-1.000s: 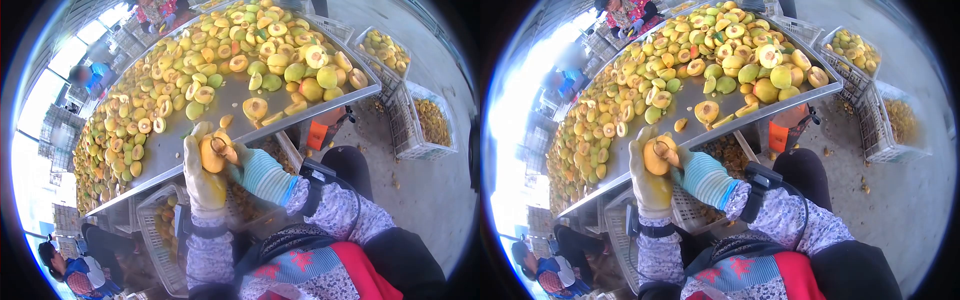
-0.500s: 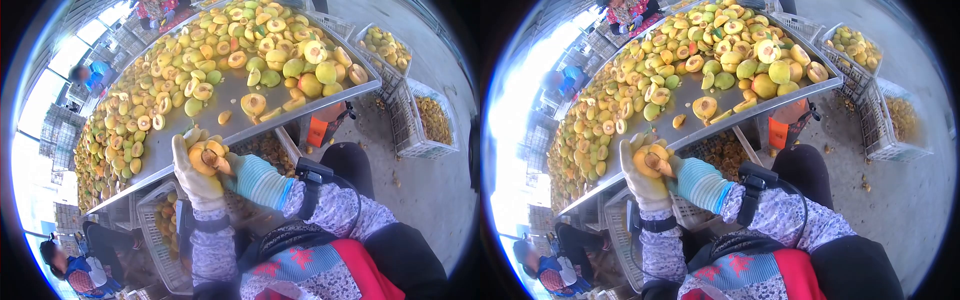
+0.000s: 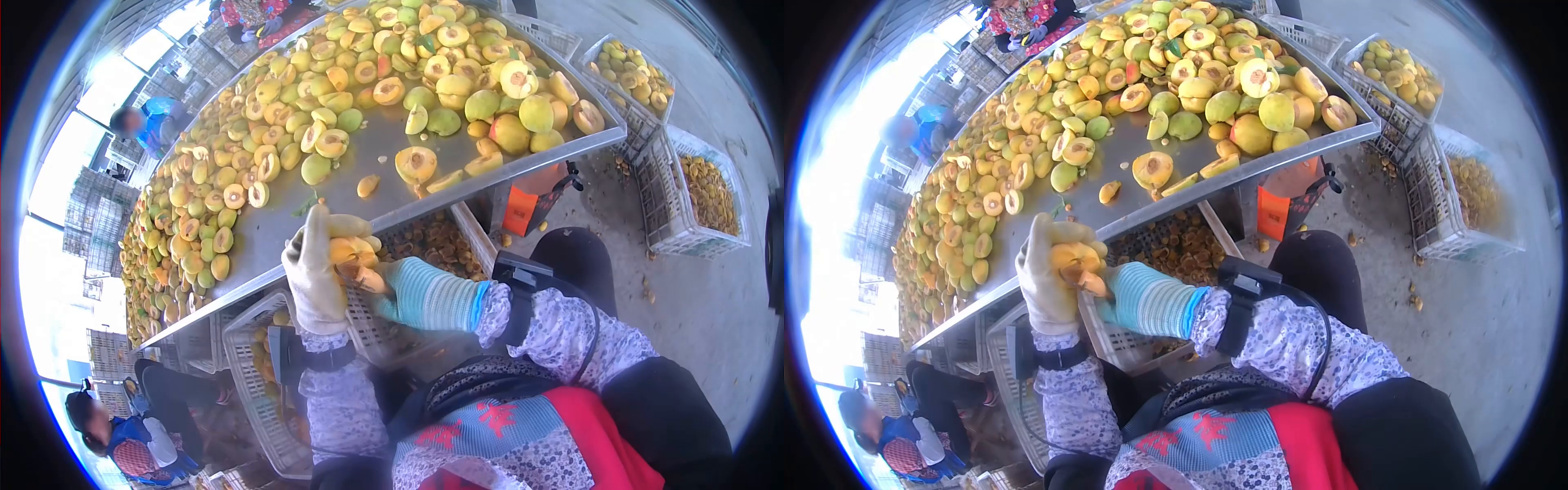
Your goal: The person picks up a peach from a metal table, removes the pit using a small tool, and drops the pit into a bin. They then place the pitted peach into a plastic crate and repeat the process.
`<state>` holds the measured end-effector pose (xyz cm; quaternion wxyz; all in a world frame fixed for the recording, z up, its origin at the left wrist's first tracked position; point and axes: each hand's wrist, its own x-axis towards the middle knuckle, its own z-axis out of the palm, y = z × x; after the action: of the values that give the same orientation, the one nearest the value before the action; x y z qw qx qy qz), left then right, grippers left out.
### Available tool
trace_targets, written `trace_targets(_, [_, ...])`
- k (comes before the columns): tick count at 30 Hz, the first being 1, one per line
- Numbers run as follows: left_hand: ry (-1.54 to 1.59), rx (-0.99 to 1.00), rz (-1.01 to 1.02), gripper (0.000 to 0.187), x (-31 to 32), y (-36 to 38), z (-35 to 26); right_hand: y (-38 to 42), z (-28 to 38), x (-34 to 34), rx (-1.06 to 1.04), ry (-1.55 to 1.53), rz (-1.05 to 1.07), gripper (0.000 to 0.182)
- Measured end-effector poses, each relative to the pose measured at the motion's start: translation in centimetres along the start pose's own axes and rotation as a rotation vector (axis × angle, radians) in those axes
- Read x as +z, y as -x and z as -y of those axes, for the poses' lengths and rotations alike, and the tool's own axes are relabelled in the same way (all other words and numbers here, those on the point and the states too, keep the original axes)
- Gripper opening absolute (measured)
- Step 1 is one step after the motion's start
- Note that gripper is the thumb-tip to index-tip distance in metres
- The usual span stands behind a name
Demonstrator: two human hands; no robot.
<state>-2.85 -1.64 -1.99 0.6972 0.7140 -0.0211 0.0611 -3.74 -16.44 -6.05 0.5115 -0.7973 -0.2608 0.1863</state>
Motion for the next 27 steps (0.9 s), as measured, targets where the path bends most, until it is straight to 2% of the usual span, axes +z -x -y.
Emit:
trace_targets(1, [0.003,-0.053,0.011,0.057,0.1,0.0,-0.4,0.1,-0.2,0.2,0.002,-0.002,0.0,0.036])
trace_targets(3, [0.007,-0.107,0.018,0.055,0.5,0.2,-0.4,0.3,-0.7,0.7,-0.141,-0.268,0.012,0.037])
trace_targets(4, [0.202,-0.142,-0.05,0.052,1.2,0.4,-0.2,0.6,-0.6,0.9,-0.142,-0.269,0.015,0.037])
trace_targets(5, [0.396,-0.175,-0.116,0.049,1.7,0.6,-0.1,1.0,-0.3,0.9,-0.071,-0.437,0.125,0.032])
trace_targets(6, [0.399,-0.189,-0.047,0.045,1.9,0.8,-0.1,1.3,0.2,0.7,0.001,-0.603,0.234,0.027])
trace_targets(7, [0.398,-0.188,-0.045,0.045,1.9,0.6,-0.1,1.6,0.7,0.2,-0.001,-0.604,0.232,0.027])
trace_targets(9, [0.554,-0.153,-0.132,0.048,2.0,0.0,0.2,2.1,1.5,-0.9,0.147,-0.641,0.325,0.029])
trace_targets(10, [0.562,-0.161,-0.205,0.049,1.8,0.0,0.3,2.1,1.0,-1.0,0.145,-0.641,0.324,0.029])
trace_targets(11, [0.559,-0.157,-0.205,0.049,1.5,-0.1,0.2,2.1,0.3,-0.9,0.057,-0.481,0.305,0.031])
trace_targets(12, [0.481,-0.166,-0.248,0.049,1.1,-0.2,0.2,2.1,-0.4,-0.9,-0.029,-0.319,0.287,0.032])
trace_targets(13, [0.403,-0.174,-0.293,0.05,0.6,-0.3,0.2,2.1,-0.9,-0.9,-0.034,-0.319,0.293,0.032])
trace_targets(15, [0.37,-0.131,-0.273,0.056,-1.3,0.2,0.4,2.1,-1.5,-0.8,-0.005,0.092,0.275,0.037])
trace_targets(17, [0.372,-0.118,-0.304,0.05,-2.4,1.3,-0.4,2.1,-1.1,-0.9,0.004,0.006,0.291,0.037])
trace_targets(18, [0.202,0.057,-0.302,0.046,-3.5,2.4,-0.3,2.2,-0.4,-1.3,0.052,0.073,0.269,0.038])
trace_targets(19, [0.004,0.057,-0.399,0.055,-4.4,3.4,-1.0,2.3,-0.1,-1.6,0.102,0.14,0.237,0.038])
trace_targets(20, [-0.099,0.093,-0.459,0.047,-5.7,4.8,-1.6,2.5,-0.7,-1.6,0.093,0.232,0.195,0.036])
trace_targets(21, [-0.751,0.282,-0.484,0.042,-8.8,6.1,-0.5,2.8,-0.8,-2.0,0.098,0.23,0.182,0.036])
trace_targets(22, [-0.076,-0.09,-0.715,0.039,-10.1,6.8,-2.3,3.1,-0.7,-2.4,0.097,0.24,0.162,0.034])
trace_targets(23, [-0.486,-0.254,-0.754,0.044,-13.1,7.4,-2.0,3.3,-0.4,-2.8,0.095,0.25,0.14,0.033])
trace_targets(24, [-1.188,-0.395,-0.635,0.048,-13.5,8.1,-4.0,3.6,0.1,-3.2,0.121,0.255,0.14,0.031])
trace_targets(25, [-1.165,-0.367,-0.68,0.044,-13.2,7.7,-4.5,3.7,0.1,-3.0,0.127,0.251,0.128,0.031])
trace_targets(27, [-0.631,-0.114,-0.539,0.038,-12.1,6.1,-3.5,4.0,-0.1,-2.5,0.119,0.31,0.126,0.032])
